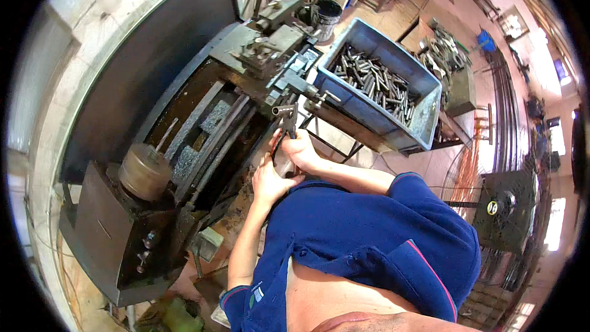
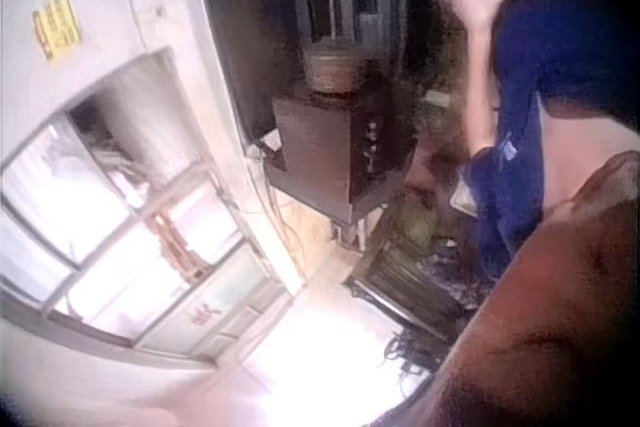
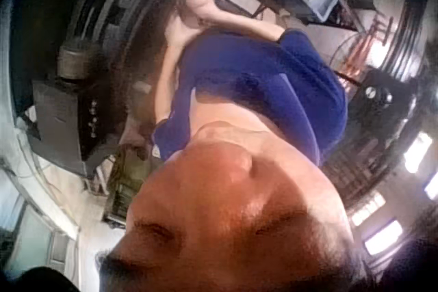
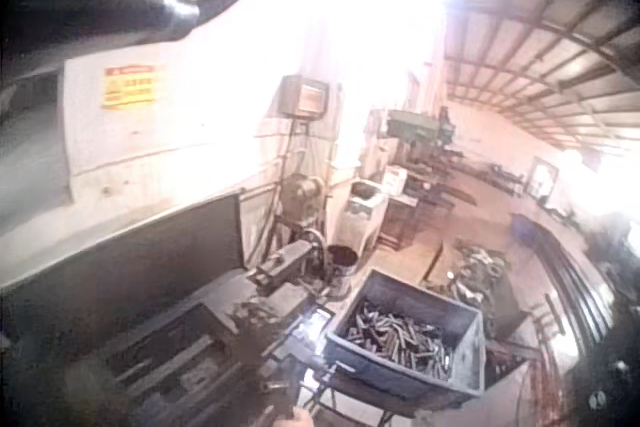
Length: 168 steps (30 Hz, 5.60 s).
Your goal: The person operates a metalworking lathe in a workshop, repeatedly picking up cylindrical metal rods from a bin, inserting them into the machine's chuck, and then removing them to place them into a collection bin. The process is repetitive, involving loading, brief machine operation, and unloading of the metal parts.
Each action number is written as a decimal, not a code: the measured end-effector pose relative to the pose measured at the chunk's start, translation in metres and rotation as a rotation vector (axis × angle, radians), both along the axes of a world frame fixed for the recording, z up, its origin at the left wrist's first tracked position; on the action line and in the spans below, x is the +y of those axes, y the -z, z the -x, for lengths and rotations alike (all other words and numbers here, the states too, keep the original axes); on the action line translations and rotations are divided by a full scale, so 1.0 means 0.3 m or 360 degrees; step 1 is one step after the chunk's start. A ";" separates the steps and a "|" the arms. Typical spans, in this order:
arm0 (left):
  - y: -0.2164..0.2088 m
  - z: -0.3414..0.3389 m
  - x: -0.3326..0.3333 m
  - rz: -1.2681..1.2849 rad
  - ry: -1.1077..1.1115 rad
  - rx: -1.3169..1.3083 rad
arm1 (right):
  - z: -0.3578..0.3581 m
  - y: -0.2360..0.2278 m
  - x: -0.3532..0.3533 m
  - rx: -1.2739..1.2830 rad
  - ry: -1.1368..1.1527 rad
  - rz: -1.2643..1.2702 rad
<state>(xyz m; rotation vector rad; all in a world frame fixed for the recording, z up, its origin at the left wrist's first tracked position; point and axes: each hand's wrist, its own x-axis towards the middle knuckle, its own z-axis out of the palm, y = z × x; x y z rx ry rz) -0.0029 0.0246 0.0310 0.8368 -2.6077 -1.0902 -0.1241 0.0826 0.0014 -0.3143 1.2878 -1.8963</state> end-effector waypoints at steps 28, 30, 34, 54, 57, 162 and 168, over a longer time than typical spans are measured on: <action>0.259 -1.011 0.544 -0.0926 -0.2223 0.0587 | 0.374 -0.144 0.253 -0.0641 -0.1420 0.0260; 0.351 -1.182 0.668 -0.0792 -0.2511 0.0544 | 0.293 -0.129 0.219 -0.0647 -0.1557 0.0169; 0.445 -1.375 0.793 -0.0698 -0.2597 -0.0491 | 0.120 -0.134 0.174 -0.0647 -0.1682 -0.0030; 0.604 -1.395 0.683 -0.0613 -0.1555 -0.1574 | -0.217 -0.120 0.132 -0.0595 -0.1821 -0.0432; 0.537 -1.421 0.734 -0.0584 -0.1917 -0.1352 | -0.210 -0.114 0.116 -0.0595 -0.1872 -0.0373; 0.016 -0.050 -0.252 -0.1841 -0.0602 0.1302 | -0.090 -0.258 -0.548 0.0472 -0.1162 -0.0449; 0.007 -0.108 -0.262 -0.1773 -0.0613 0.1346 | -0.164 -0.223 -0.591 0.0876 -0.1230 -0.0529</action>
